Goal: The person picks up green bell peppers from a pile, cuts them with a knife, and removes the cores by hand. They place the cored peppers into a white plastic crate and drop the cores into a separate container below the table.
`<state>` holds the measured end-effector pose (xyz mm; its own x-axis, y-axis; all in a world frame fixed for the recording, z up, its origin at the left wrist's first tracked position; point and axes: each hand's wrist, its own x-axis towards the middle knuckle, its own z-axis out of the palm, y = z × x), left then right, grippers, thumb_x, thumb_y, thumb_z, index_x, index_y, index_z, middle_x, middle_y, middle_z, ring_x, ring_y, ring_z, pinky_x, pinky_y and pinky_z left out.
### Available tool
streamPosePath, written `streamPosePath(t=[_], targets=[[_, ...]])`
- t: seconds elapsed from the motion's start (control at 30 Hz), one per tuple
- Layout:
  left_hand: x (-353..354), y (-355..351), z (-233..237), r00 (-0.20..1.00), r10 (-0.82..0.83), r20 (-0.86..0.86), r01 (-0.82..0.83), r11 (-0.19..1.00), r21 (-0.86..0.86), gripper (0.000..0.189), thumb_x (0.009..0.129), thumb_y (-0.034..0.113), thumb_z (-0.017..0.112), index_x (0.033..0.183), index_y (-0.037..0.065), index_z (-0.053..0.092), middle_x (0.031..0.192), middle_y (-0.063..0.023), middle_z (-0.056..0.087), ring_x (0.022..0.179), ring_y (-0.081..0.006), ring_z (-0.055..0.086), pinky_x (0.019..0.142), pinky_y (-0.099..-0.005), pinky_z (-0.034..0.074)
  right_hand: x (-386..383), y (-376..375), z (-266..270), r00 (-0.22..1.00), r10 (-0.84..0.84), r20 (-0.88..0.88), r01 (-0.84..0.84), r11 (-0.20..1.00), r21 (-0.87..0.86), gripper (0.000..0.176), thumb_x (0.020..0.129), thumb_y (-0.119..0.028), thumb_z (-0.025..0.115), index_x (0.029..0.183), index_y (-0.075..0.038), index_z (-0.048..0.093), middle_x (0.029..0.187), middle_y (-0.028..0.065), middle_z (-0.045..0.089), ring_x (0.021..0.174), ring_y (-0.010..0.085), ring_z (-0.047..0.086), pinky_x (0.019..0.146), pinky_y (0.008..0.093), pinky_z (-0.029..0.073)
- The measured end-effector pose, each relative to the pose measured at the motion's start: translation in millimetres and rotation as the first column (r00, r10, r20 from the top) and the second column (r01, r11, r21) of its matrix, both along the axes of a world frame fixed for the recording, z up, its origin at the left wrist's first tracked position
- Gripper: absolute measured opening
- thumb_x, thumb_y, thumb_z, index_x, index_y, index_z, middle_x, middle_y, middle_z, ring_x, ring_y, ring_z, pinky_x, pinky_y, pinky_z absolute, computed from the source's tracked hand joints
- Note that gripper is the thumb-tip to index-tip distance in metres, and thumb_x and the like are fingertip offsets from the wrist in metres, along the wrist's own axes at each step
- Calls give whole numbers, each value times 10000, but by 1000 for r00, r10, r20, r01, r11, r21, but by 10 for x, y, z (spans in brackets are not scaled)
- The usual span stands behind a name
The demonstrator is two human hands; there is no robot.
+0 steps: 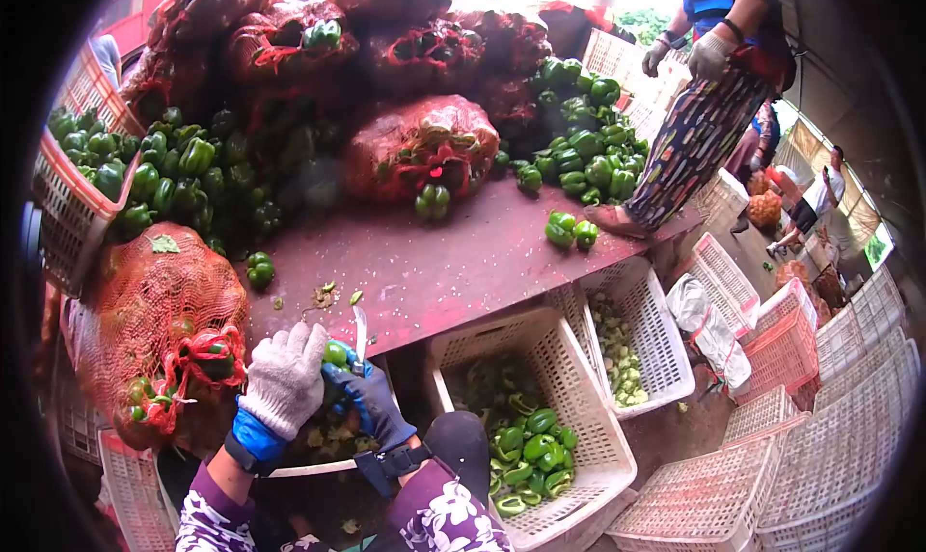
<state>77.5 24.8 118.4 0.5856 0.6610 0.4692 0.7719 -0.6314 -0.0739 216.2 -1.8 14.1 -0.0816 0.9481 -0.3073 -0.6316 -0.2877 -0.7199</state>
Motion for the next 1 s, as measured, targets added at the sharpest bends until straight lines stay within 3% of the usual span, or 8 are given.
streamPosePath(t=[0.23, 0.37, 0.57, 0.63, 0.7, 0.77, 0.83, 1.0], targets=[[-215, 102, 283, 970, -68, 235, 98, 988, -118, 331, 716, 46, 628, 1047, 70, 627, 894, -154, 667, 836, -364, 640, 718, -437, 525, 103, -167, 377, 978, 163, -131, -134, 969, 209, 468, 918, -110, 638, 1367, -41, 525, 1134, 68, 653, 948, 204, 700, 743, 309, 593], [-503, 251, 129, 646, 224, 730, 321, 787, -527, 354, 823, 46, 638, 1170, -23, 628, 927, -75, 681, 759, -135, 653, 712, -282, 547, 155, -225, 426, 928, 197, -317, -92, 944, 317, 568, 917, -155, 616, 1436, -45, 412, 1245, 165, 604, 1039, 345, 679, 863, 385, 584], [-575, 279, -169, 227, 453, 862, 411, 758, -506, 389, 843, 29, 629, 1229, -14, 617, 989, -69, 677, 834, -118, 655, 745, -264, 549, 185, -404, 586, 882, 113, -457, 90, 912, 400, 646, 953, -267, 625, 1503, -133, 314, 1394, 226, 501, 1001, 395, 681, 441, 246, 549], [-595, 269, -216, 10, 487, 873, 445, 780, -440, 358, 823, 22, 650, 1180, -2, 649, 987, -66, 692, 829, -103, 651, 753, -261, 546, 321, -454, 644, 719, 237, -653, 200, 829, 522, 624, 967, -320, 605, 1504, -141, 345, 1346, 180, 555, 898, 312, 679, 434, 231, 525], [-625, 233, -176, 179, 498, 848, 350, 774, -528, 304, 854, 17, 620, 1155, 30, 664, 968, -40, 677, 872, -113, 654, 779, -261, 538, 419, -515, 778, 453, 364, -814, 321, 785, 530, 576, 978, -356, 595, 1476, -125, 417, 1183, 115, 635, 722, 187, 633, 477, 235, 515], [-475, 190, -140, -47, 477, 878, 498, 773, -393, 340, 855, -22, 575, 1184, 17, 651, 1035, -66, 684, 878, -149, 672, 787, -276, 547, 528, -541, 956, 205, 419, -885, 454, 760, 465, 517, 996, -347, 586, 1438, -91, 502, 983, 43, 697, 555, 68, 559, 547, 239, 502], [-310, 269, -305, -113, 459, 881, 527, 780, -339, 332, 874, 3, 575, 1202, -1, 631, 1044, -76, 680, 900, -149, 672, 790, -273, 551, 516, -581, 743, 752, 98, -652, 228, 889, 397, 449, 1027, -249, 506, 1454, -123, 448, 1187, 131, 636, 716, 148, 633, 515, 210, 503], [190, -137, 15, -235, 543, 806, 632, 715, -298, 276, 920, 34, 588, 1196, 14, 593, 997, -46, 655, 834, -112, 643, 758, -257, 544, -111, -169, -20, 955, -293, -47, 291, 890, 352, 331, 1024, -276, 550, 1281, -77, 608, 1034, 55, 682, 781, 113, 640, 612, 254, 538]])
